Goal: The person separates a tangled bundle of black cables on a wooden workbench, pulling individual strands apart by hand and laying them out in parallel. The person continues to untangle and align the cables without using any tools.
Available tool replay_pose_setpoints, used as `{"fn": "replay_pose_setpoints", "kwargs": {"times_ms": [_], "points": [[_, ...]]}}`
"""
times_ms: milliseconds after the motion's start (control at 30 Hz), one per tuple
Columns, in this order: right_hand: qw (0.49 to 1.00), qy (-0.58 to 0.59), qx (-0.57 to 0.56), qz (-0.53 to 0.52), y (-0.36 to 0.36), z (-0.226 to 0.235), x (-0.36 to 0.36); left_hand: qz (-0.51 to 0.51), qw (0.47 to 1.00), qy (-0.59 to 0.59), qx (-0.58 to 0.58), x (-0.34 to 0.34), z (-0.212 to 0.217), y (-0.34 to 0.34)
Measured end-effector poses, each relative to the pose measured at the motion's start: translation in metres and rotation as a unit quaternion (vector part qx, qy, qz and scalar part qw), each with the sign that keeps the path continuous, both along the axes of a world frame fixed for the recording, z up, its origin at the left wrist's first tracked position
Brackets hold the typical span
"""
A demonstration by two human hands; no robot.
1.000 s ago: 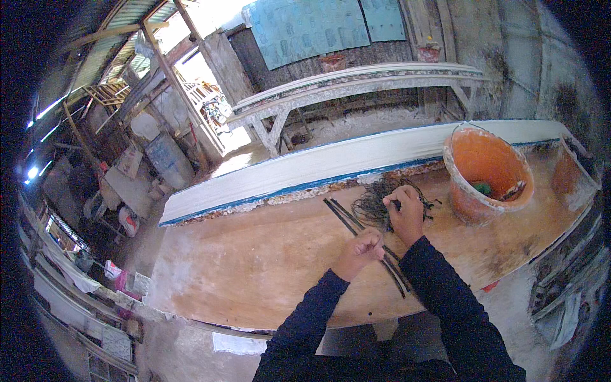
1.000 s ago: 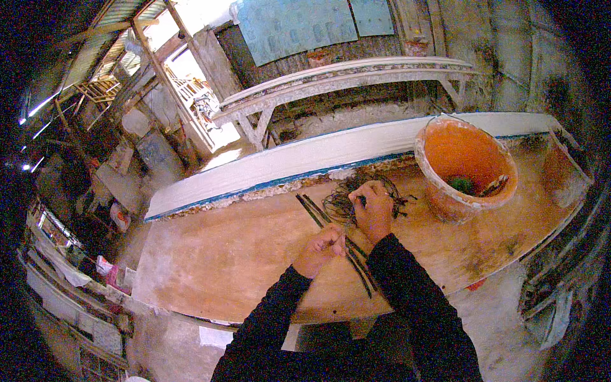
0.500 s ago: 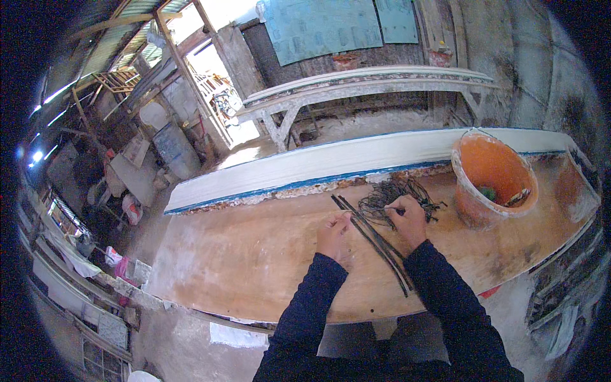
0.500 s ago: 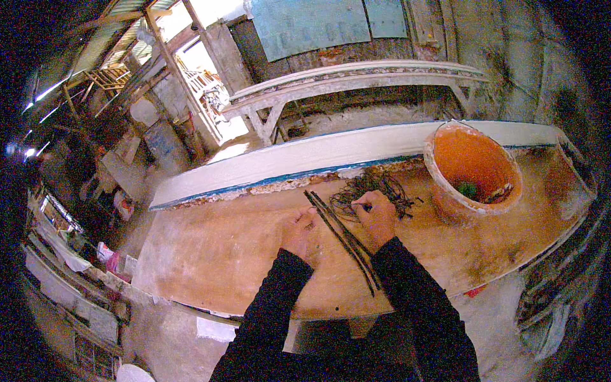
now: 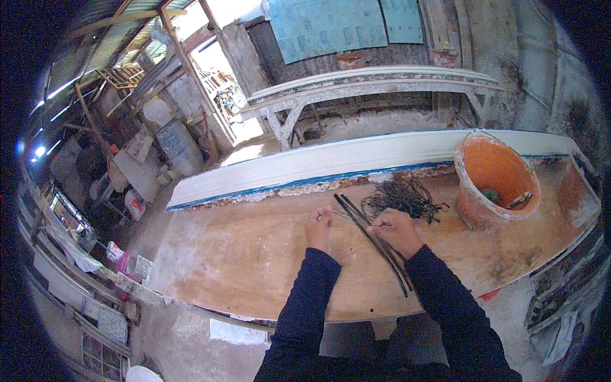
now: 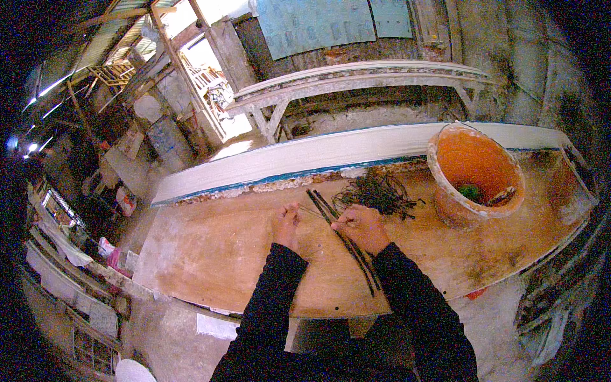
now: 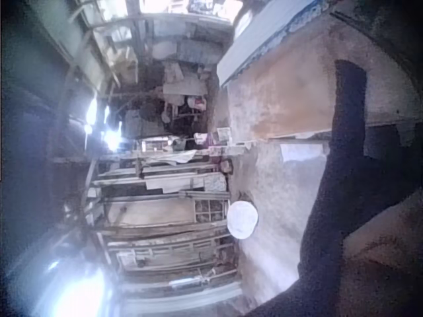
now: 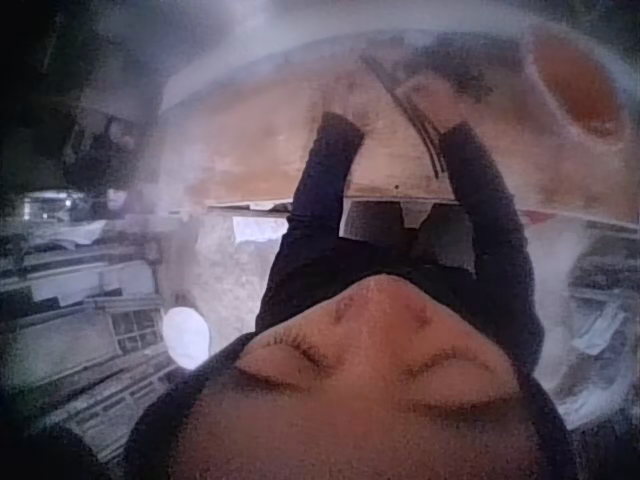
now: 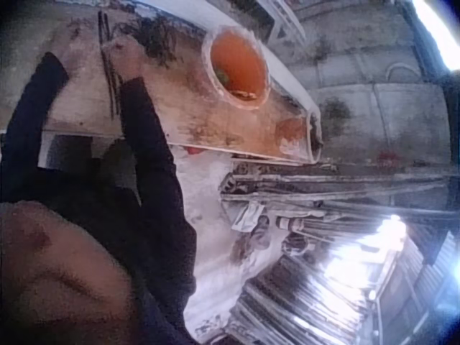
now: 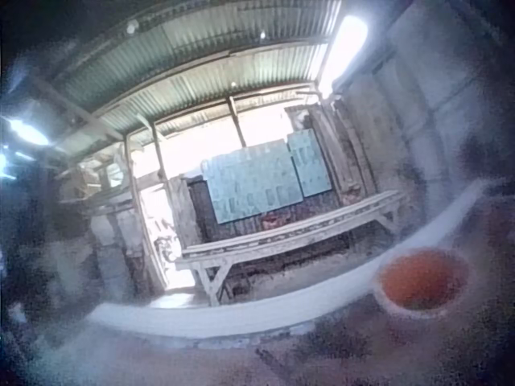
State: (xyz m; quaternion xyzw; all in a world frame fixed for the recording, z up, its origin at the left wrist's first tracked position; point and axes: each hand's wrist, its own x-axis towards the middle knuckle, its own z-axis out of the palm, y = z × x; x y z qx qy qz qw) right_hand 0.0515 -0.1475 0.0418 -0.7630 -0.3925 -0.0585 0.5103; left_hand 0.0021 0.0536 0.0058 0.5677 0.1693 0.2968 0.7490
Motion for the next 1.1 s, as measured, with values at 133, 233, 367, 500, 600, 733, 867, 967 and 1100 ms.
{"fn": "replay_pose_setpoints", "kwargs": {"times_ms": [133, 233, 367, 500, 600, 733, 867, 967, 1100], "points": [[0.998, -0.044, -0.006, 0.047, 0.005, 0.000, -0.008, 0.024, 0.999, -0.007, 0.022, -0.001, -0.002, 0.007], [0.997, -0.040, -0.011, 0.069, 0.006, -0.001, -0.014, 0.064, 0.994, 0.026, 0.083, -0.003, 0.002, 0.006], [0.994, -0.055, -0.013, 0.091, 0.009, 0.000, -0.018, 0.085, 0.982, 0.075, 0.148, -0.004, 0.006, 0.006], [0.994, -0.036, -0.029, 0.103, 0.011, 0.003, -0.021, 0.099, 0.982, 0.051, 0.151, -0.002, -0.003, 0.012], [0.994, -0.026, 0.027, 0.105, 0.007, -0.005, -0.013, 0.079, 0.977, 0.077, 0.184, 0.000, 0.005, 0.007], [0.993, -0.113, -0.028, -0.020, -0.006, 0.005, 0.005, 0.008, 0.987, 0.048, 0.151, -0.007, 0.012, 0.009], [0.977, -0.106, -0.021, -0.185, -0.015, 0.014, 0.012, -0.018, 0.969, 0.059, 0.239, -0.008, 0.022, -0.007], [0.957, -0.102, -0.084, -0.258, -0.023, 0.006, 0.026, -0.030, 0.951, 0.038, 0.304, -0.003, 0.009, -0.010], [0.944, -0.095, -0.080, -0.305, -0.029, 0.000, 0.031, -0.051, 0.949, 0.048, 0.308, -0.003, 0.008, -0.015]]}}
